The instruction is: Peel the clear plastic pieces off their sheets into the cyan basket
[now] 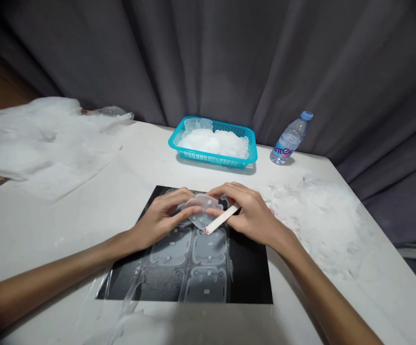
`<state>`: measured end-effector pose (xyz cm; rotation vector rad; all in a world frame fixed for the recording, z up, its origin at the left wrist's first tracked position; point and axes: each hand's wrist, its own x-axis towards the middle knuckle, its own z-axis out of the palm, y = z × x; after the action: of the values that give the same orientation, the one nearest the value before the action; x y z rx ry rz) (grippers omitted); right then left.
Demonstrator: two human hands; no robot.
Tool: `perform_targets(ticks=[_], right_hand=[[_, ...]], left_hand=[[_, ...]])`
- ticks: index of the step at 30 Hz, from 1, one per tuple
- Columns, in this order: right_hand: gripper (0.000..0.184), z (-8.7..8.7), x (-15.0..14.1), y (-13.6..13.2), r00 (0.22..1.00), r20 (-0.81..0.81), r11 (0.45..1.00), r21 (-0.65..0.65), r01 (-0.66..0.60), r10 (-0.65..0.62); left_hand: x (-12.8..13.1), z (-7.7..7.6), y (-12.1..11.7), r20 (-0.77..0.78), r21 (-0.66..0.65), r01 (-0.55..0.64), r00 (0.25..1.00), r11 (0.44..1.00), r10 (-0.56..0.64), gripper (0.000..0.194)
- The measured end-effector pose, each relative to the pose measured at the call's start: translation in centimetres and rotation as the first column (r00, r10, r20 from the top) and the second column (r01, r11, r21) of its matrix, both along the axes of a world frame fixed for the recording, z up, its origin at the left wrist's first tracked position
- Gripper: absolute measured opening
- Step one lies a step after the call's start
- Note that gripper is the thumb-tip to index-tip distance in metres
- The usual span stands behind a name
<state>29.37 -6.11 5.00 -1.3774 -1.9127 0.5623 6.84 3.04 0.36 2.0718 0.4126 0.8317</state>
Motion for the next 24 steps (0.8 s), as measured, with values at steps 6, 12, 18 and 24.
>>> perform_targets(ticks=[6,12,18,24], right_hand=[[0.007,-0.1,0.5,0.1,0.999,0.036,0.992,0.118,-0.040,0.036],[0.007,0.6,-0.5,-0.5,0.977,0.204,0.953,0.278,-0.124,0.068],[0.011,1.1,-0.4,-0.9,0.960,0.271,0.943,0.300,-0.148,0.064],[0.010,1.2,-0.2,-0.7,0.973,0.217,0.950,0.278,-0.144,0.084]], left_hand=[[0.0,-0.1,-0.4,0.005,-0.099,-0.027,1.000,0.995,0.027,0.022],[-0.4,0.4,-0.6,-0.049,0.019,-0.009,0.999,1.000,0.009,0.012],[-0.5,0.2,-0.7,0.008,0.080,-0.007,1.000,0.997,0.006,0.010],[-0.4,0.0,-0.5,0.009,0.071,-0.009,1.000,0.997,0.008,0.007]])
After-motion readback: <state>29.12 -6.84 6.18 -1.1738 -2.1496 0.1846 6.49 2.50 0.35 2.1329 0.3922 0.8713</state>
